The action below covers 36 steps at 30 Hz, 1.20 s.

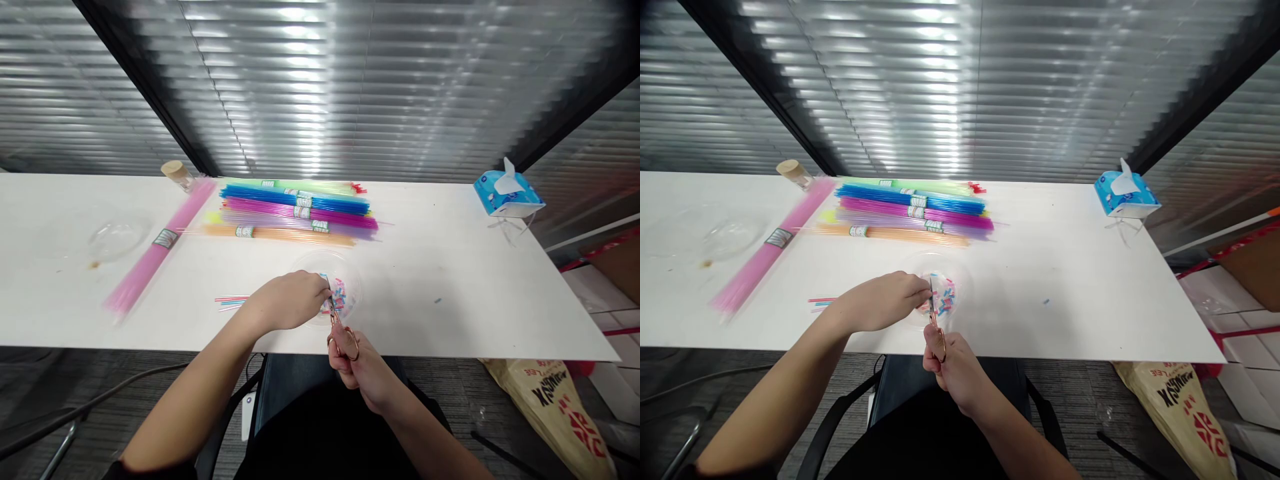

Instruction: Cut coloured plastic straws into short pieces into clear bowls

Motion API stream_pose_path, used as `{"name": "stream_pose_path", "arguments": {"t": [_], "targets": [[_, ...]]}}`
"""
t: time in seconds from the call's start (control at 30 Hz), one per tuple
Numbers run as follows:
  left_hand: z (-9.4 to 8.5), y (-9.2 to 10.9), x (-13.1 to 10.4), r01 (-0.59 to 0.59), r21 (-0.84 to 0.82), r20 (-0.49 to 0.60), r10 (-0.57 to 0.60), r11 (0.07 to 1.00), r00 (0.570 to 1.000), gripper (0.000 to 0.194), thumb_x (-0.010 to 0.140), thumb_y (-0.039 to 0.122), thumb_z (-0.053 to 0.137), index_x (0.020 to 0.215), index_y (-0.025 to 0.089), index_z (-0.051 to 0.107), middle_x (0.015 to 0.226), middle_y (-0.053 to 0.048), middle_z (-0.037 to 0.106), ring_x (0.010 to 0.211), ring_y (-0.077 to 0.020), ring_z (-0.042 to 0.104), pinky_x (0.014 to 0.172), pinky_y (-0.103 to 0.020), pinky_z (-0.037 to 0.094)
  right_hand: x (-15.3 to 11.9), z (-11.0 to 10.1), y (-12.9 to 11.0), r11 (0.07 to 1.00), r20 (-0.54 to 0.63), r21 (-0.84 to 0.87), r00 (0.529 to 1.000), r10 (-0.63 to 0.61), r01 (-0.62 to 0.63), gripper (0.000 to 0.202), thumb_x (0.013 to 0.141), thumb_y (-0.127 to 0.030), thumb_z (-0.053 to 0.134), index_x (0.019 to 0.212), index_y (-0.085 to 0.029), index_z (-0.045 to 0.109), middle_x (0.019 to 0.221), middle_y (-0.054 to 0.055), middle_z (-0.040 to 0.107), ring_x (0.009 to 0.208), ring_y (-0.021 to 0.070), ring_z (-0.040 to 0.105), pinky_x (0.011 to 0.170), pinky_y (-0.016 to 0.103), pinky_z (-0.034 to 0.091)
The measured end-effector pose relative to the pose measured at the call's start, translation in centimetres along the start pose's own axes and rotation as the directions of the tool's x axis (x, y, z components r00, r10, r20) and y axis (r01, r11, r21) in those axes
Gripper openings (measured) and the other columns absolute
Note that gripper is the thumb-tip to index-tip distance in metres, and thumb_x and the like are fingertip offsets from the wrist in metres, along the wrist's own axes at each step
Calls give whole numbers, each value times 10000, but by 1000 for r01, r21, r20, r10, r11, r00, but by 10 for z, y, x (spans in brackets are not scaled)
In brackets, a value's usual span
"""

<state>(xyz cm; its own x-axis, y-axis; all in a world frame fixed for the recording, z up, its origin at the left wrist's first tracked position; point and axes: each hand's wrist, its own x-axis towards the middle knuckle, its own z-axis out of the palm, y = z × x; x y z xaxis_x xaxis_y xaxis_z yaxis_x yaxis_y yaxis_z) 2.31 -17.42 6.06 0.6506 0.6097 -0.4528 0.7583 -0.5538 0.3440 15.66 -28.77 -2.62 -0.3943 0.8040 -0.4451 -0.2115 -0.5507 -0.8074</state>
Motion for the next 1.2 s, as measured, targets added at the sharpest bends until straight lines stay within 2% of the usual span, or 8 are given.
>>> {"name": "stream_pose_path", "arguments": {"t": [0.67, 0.77, 0.83, 0.9, 1.03, 1.07, 1.13, 1.2], "targets": [[-3, -2, 3, -42, 56, 35, 40, 998, 999, 320, 891, 212, 299, 738, 167, 577, 807, -67, 645, 720, -188, 584, 635, -290, 377, -7, 0, -10, 994, -3, -12, 994, 107, -107, 606, 865, -720, 342, 571, -190, 362, 494, -79, 238, 393, 44, 93, 380, 237, 47], [-2, -5, 1, 54, 28, -1, -54, 998, 999, 347, 914, 286, 283, 711, 179, 544, 794, -73, 639, 747, -210, 592, 662, -312, 383, -29, -11, -4, 982, 22, -185, 999, -24, 28, 594, 883, -672, 370, 556, -177, 386, 516, -57, 262, 448, 64, 187, 417, 233, 133], [-1, -8, 0, 100, 9, -21, -99, 995, 995, 358, 922, 332, 276, 697, 188, 514, 779, -66, 633, 744, -216, 594, 661, -319, 381, -48, -26, 4, 954, -79, -256, 980, -184, 159, 531, 870, -612, 465, 572, -181, 380, 558, -43, 299, 514, 82, 254, 466, 230, 213], [-2, -9, 0, 123, 5, -33, -123, 992, 992, 365, 925, 358, 268, 685, 193, 488, 755, -57, 622, 725, -216, 591, 660, -324, 380, -66, -50, 13, 911, -340, -353, 878, -338, 214, 464, 862, -539, 523, 594, -190, 377, 605, -33, 336, 560, 99, 310, 521, 237, 287], [-7, -2, -2, 161, 2, -48, -161, 987, 986, 374, 919, 371, 261, 671, 199, 481, 712, -51, 602, 667, -207, 573, 629, -317, 377, -99, -117, 20, 795, -763, -601, 349, -544, -74, 327, 819, -486, 572, 734, -170, 582, 758, 47, 566, 768, 199, 526, 737, 313, 404], [-8, 0, -2, 158, -2, -53, -158, 987, 986, 377, 917, 372, 262, 670, 202, 491, 702, -49, 599, 658, -206, 570, 620, -314, 375, -105, -132, 18, 782, -803, -586, 282, -525, -212, 339, 821, -493, 561, 789, -161, 620, 807, 80, 614, 829, 234, 557, 772, 336, 408], [-10, 4, -3, 151, -7, -60, -152, 988, 987, 385, 916, 378, 264, 669, 208, 506, 682, -46, 595, 648, -208, 567, 611, -310, 375, -113, -155, 10, 723, -844, -535, 241, -479, -438, 381, 835, -512, 522, 840, -155, 654, 820, 117, 657, 836, 276, 590, 751, 358, 420], [-10, 6, -3, 158, -3, -61, -158, 987, 986, 391, 917, 391, 261, 675, 213, 511, 681, -44, 596, 653, -212, 569, 607, -308, 376, -113, -164, -2, 609, -863, -498, 283, -418, -618, 439, 865, -536, 452, 860, -158, 676, 817, 146, 674, 825, 307, 608, 710, 373, 428]]}}
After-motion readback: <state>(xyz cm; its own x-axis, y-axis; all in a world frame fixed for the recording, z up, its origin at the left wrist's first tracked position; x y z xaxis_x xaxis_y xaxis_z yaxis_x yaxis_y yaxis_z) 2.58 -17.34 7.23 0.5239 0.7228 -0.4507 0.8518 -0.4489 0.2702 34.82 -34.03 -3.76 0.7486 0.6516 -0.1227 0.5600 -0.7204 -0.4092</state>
